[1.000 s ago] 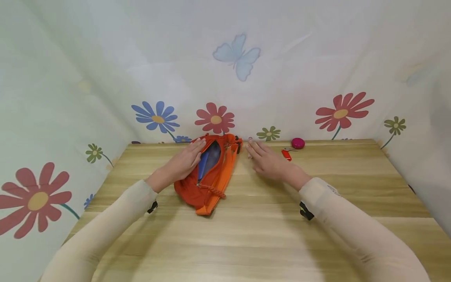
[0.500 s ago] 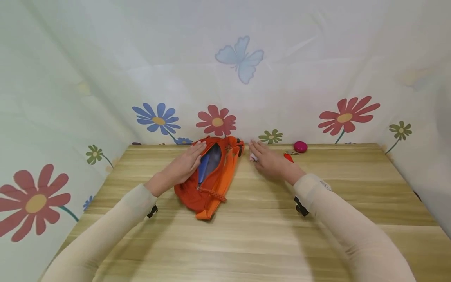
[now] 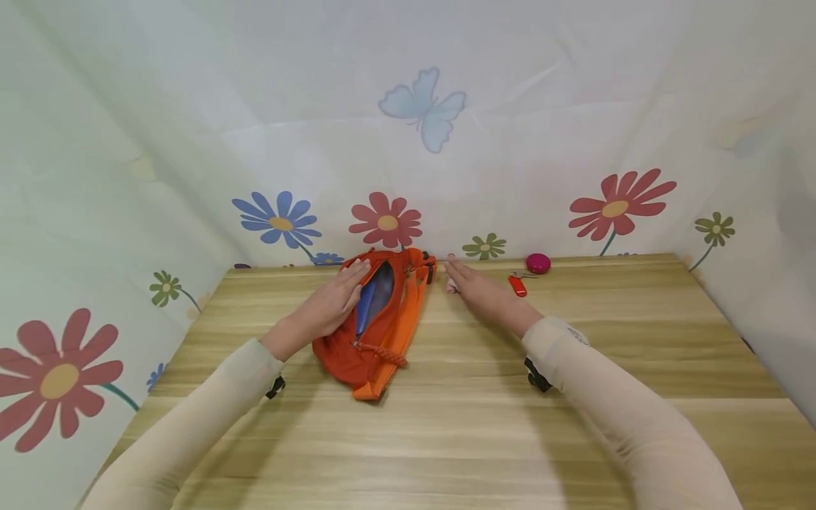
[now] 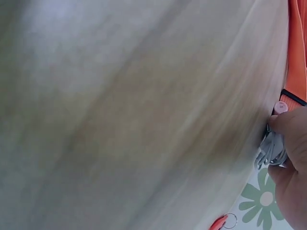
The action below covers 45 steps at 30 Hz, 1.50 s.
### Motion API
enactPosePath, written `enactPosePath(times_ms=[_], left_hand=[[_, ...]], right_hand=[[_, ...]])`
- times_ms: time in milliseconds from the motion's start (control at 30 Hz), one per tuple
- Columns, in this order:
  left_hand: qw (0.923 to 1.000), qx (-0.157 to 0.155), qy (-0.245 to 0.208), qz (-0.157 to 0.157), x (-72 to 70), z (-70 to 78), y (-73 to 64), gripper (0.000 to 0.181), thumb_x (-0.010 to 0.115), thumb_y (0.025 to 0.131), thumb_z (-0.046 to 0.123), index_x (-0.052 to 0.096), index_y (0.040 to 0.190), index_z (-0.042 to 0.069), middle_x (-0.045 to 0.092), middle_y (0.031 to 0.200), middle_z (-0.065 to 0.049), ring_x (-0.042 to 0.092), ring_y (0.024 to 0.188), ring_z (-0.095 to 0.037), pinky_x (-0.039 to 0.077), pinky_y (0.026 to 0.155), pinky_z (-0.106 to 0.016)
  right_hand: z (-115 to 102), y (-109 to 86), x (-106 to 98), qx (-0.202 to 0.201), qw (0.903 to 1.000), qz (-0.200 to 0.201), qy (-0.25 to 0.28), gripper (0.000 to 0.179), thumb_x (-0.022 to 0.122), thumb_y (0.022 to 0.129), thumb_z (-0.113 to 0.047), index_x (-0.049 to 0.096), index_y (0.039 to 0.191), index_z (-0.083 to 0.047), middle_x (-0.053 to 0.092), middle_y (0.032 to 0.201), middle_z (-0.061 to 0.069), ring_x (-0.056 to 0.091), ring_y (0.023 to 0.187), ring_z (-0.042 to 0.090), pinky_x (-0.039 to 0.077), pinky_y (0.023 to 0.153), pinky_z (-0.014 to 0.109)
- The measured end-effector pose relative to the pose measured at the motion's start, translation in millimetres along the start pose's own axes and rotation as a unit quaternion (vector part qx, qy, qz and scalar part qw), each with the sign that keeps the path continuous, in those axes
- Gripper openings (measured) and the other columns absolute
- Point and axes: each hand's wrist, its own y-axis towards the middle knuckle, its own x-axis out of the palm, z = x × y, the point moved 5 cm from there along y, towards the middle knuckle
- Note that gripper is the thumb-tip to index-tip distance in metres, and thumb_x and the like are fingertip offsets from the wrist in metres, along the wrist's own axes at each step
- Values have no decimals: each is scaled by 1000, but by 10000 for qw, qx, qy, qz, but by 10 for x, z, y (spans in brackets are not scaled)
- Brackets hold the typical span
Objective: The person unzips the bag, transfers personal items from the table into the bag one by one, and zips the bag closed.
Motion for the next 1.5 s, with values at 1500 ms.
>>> enactPosePath(times_ms=[1500], left_hand=[[9999, -94, -16, -70, -44, 52, -33, 53, 36, 111, 20, 28, 158, -3, 27, 165, -19, 20, 155, -32, 17, 125, -46]], right_hand=[[-483, -471, -427, -1574, 9761, 720, -1313, 71, 76, 86, 2, 45, 149, 7, 50, 149, 23, 51, 136, 37, 48, 106, 49]])
